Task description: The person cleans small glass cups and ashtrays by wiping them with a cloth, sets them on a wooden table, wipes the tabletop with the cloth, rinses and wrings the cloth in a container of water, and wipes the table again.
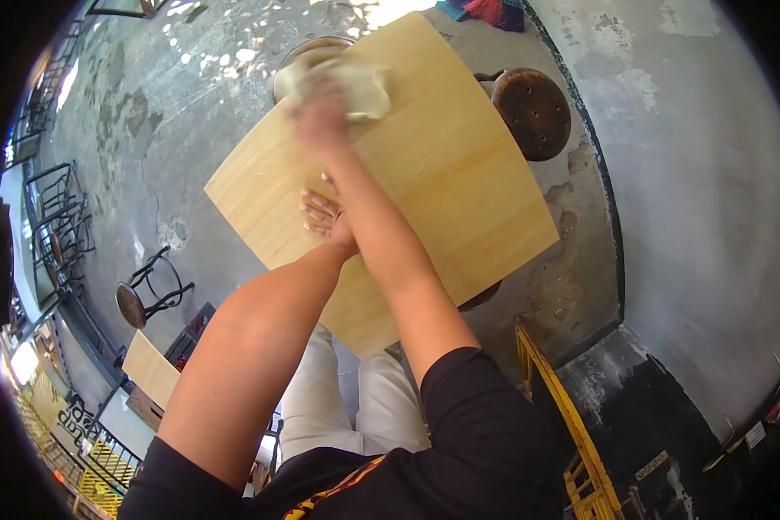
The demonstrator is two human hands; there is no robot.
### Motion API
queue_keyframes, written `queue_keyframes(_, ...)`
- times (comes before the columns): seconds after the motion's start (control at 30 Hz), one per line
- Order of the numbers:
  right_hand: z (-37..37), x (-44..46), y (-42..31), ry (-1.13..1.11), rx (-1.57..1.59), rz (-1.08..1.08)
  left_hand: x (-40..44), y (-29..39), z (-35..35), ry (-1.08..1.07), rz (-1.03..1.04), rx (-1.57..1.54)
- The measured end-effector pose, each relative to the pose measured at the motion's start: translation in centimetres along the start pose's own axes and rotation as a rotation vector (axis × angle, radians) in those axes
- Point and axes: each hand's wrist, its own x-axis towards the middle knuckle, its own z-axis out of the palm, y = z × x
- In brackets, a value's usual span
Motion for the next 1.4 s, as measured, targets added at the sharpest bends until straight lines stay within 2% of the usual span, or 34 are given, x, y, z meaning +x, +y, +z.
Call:
queue_keyframes(0.03,-0.2,-1.1,-3.4,-0.306,0.108,-0.109,0.6,-1.0,0.8,0.029,0.115,0.043)
queue_keyframes(0.07,3.3,-3.6,-5.1,-0.558,0.200,-0.220,1.4,-2.7,1.0,-0.007,0.309,-0.013)
queue_keyframes(0.1,3.1,-5.5,-8.5,-0.812,0.174,-0.286,2.0,-4.0,1.1,-0.056,0.502,-0.074)
queue_keyframes(0.13,3.8,-8.7,-9.1,-0.841,0.217,-0.491,2.3,-4.9,1.5,-0.109,0.611,-0.111)
queue_keyframes(0.17,4.7,-10.7,-8.9,-0.864,0.260,-0.699,2.9,-4.8,2.9,-0.048,0.579,0.176)
queue_keyframes(0.27,1.6,-7.9,-5.6,-0.807,0.166,-0.669,3.7,-5.5,8.9,0.122,0.411,1.028)
queue_keyframes(0.3,-1.1,-5.1,-4.1,-0.812,0.123,-0.594,1.8,-3.2,3.2,-0.144,0.321,0.530)
queue_keyframes(0.33,-3.8,-2.6,-2.0,-0.821,0.084,-0.516,-0.4,-0.4,-3.3,-0.339,0.140,0.035)
queue_keyframes(0.37,-3.6,-1.6,2.3,-0.442,-0.033,-0.566,-0.9,-0.1,-5.0,-0.361,0.126,-0.052)
queue_keyframes(0.4,-5.6,0.9,6.1,-0.419,-0.209,-0.548,-1.0,-0.2,-5.4,-0.383,0.113,-0.142)
queue_keyframes(0.43,-7.9,3.1,9.2,-0.288,-0.384,-0.421,-0.9,-0.4,-5.2,-0.369,0.118,-0.149)
queue_keyframes(0.47,-10.6,5.8,11.5,-0.456,-0.271,0.128,-0.8,-0.5,-5.0,-0.357,0.121,-0.158)
queue_keyframes(0.5,-11.2,7.7,16.3,-0.317,-0.419,0.115,-0.8,-0.5,-4.9,-0.346,0.127,-0.166)
queue_keyframes(0.57,-13.8,9.0,20.0,-0.297,-0.499,0.398,-0.8,-0.5,-5.0,-0.357,0.119,-0.165)
queue_keyframes(0.67,-11.4,7.9,18.3,-0.067,-0.536,0.204,-0.9,-0.7,-5.0,-0.372,0.106,-0.169)
queue_keyframes(0.7,-9.3,7.4,17.1,-0.063,-0.503,0.211,-0.7,-0.6,-5.0,-0.372,0.102,-0.176)
queue_keyframes(0.77,-6.3,5.9,12.0,-0.128,-0.472,0.093,-0.8,-0.6,-5.3,-0.377,0.099,-0.167)
queue_keyframes(0.8,-3.4,4.9,9.7,-0.133,-0.547,-0.039,-0.8,-0.6,-5.3,-0.380,0.103,-0.157)
queue_keyframes(0.83,-2.3,3.7,5.4,-0.263,-0.445,-0.108,-0.8,-0.5,-5.0,-0.337,0.109,-0.150)
queue_keyframes(0.87,1.7,1.9,3.3,-0.228,-0.176,-0.242,-0.9,-0.4,-4.6,-0.293,0.115,-0.140)
queue_keyframes(0.9,1.7,1.6,-2.3,-0.740,-0.112,-0.182,-1.0,-0.5,-4.2,-0.252,0.122,-0.127)
queue_keyframes(0.97,5.1,-4.5,-8.3,-0.726,0.105,-0.357,1.4,-1.4,-0.9,-0.270,0.128,-0.247)
queue_keyframes(1.0,6.5,-7.3,-11.4,-0.726,0.209,-0.446,1.4,-2.0,0.2,-0.125,0.196,-0.041)
queue_keyframes(1.03,8.6,-9.7,-13.0,-0.857,0.122,-0.703,1.2,-2.4,1.2,0.030,0.233,0.171)
queue_keyframes(1.07,9.2,-10.3,-14.2,-0.981,0.026,-0.964,1.1,-2.3,1.2,0.039,0.233,0.204)
queue_keyframes(1.13,8.2,-9.2,-13.4,-1.067,0.003,-1.031,0.9,-2.4,1.1,0.047,0.224,0.264)
queue_keyframes(1.17,6.2,-8.6,-12.4,-1.121,-0.011,-1.062,0.5,-2.5,0.1,-0.033,0.205,0.227)
queue_keyframes(1.23,3.2,-7.3,-9.1,-1.029,0.122,-0.714,-0.2,-1.3,-3.1,-0.189,0.169,0.129)
queue_keyframes(1.3,-1.8,-3.7,-4.4,-1.059,0.026,-0.418,-0.9,-0.3,-6.3,-0.351,0.133,0.021)
queue_keyframes(1.33,-1.9,-2.5,0.9,-0.768,-0.060,-0.679,-1.0,-0.2,-6.9,-0.432,0.116,-0.032)
queue_keyframes(1.37,-4.3,-1.0,4.5,-0.659,-0.150,-0.487,-0.7,-0.5,-6.1,-0.403,0.110,-0.167)
queue_keyframes(1.4,-8.7,0.9,6.6,-0.563,-0.179,-0.308,-0.7,-0.7,-5.6,-0.397,0.108,-0.174)
